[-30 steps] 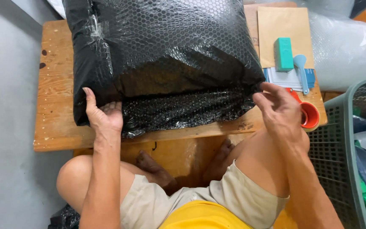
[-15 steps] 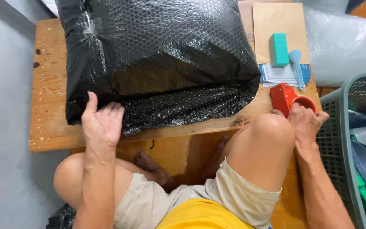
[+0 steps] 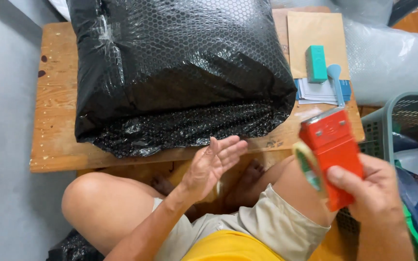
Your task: The person is sitting on the floor in front of a wooden table, sealing a large black bubble mailer. They repeatedly apply strips of clear packing tape to the edges and seams of the package, smoothing them down with their hands to ensure a secure closure.
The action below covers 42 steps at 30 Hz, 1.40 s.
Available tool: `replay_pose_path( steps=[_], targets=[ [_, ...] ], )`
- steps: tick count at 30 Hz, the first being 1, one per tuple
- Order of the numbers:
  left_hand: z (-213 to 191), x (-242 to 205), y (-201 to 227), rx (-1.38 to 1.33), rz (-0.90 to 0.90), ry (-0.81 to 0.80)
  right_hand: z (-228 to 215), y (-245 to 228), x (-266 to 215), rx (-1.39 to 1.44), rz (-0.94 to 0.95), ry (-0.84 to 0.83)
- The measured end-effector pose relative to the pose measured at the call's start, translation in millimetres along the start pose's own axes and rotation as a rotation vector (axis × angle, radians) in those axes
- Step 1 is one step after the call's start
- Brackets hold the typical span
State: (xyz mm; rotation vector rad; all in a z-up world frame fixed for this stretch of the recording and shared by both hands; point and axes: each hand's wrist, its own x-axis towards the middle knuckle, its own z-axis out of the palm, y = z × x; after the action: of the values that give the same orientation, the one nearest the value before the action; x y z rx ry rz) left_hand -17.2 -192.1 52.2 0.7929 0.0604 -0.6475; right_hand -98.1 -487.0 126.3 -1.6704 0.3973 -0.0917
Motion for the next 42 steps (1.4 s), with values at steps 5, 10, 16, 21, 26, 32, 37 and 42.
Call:
replay_pose_path(
  steps=[5, 10, 16, 21, 26, 32, 37, 42],
  targets=[
    [-14, -3, -15, -0.042, -0.072, -0.031, 67, 66, -6, 0.108, 0.134, -0.265],
    [-24, -5, -9, 0.066, -0.081, 0.054, 90, 114, -16, 0.002, 0.202, -0.312],
    [-28, 2, -12, -0.007, -0.206, 0.278, 95, 134, -18, -0.068, 0.209, -0.354],
    [-43, 7, -32, -0.033, -0.271, 0.474, 106, 123, -22, -0.235, 0.166, -0.444],
    [-51, 14, -53, 0.011, -0.226, 0.617, 111, 135, -28, -0.301, 0.175, -0.443],
    [-55, 17, -67, 0.050, 0.086, 0.675, 136, 115, -41, -0.192, 0.236, -0.466],
    [-52, 12, -63, 0.172, 0.236, 0.658, 137, 108, -46, -0.215, 0.241, -0.444],
    [-47, 16, -59, 0.145, 0.239, 0.699, 133, 108, -51, -0.296, 0.276, -0.394]
  ],
)
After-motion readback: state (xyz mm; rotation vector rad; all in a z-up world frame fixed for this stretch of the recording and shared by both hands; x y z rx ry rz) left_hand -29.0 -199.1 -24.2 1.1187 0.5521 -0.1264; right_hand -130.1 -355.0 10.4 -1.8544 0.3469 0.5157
